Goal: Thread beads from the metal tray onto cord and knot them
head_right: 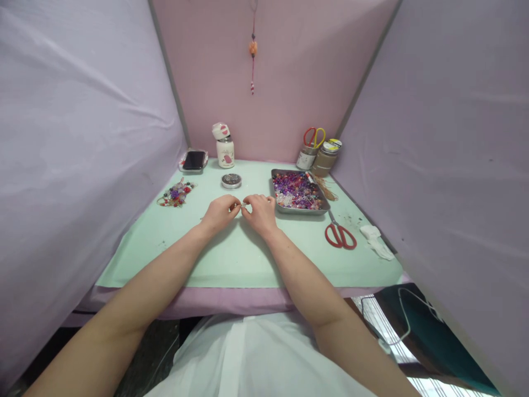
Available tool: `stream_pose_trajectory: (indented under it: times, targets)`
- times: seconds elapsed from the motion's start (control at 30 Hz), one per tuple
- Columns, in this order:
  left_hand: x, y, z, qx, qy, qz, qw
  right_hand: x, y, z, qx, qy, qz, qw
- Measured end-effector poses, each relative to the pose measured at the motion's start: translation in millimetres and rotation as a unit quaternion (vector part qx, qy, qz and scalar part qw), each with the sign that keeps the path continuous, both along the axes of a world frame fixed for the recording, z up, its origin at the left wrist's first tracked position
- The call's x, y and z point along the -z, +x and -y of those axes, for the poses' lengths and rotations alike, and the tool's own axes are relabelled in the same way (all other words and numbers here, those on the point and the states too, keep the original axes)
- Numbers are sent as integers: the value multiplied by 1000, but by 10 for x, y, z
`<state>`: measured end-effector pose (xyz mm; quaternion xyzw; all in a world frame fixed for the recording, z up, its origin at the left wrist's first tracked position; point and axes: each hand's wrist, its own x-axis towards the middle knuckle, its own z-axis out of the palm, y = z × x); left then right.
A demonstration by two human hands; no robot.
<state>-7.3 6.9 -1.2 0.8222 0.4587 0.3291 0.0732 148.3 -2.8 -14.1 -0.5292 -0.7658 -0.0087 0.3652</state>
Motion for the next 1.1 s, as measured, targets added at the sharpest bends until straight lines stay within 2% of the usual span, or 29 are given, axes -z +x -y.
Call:
stream_pose_trajectory:
  times: [0.3, 0.67, 1.1]
  targets:
    - [2, 2, 2, 1, 19, -17, 1000, -22, 5, 11, 4, -13, 0, 1000]
    - [-65, 40, 66, -14, 37, -43, 998, -17, 8, 6, 22, -5, 33, 999]
    - [-15, 63, 47, -16, 34, -66, 997, -20, 3, 8, 16, -3, 36, 999]
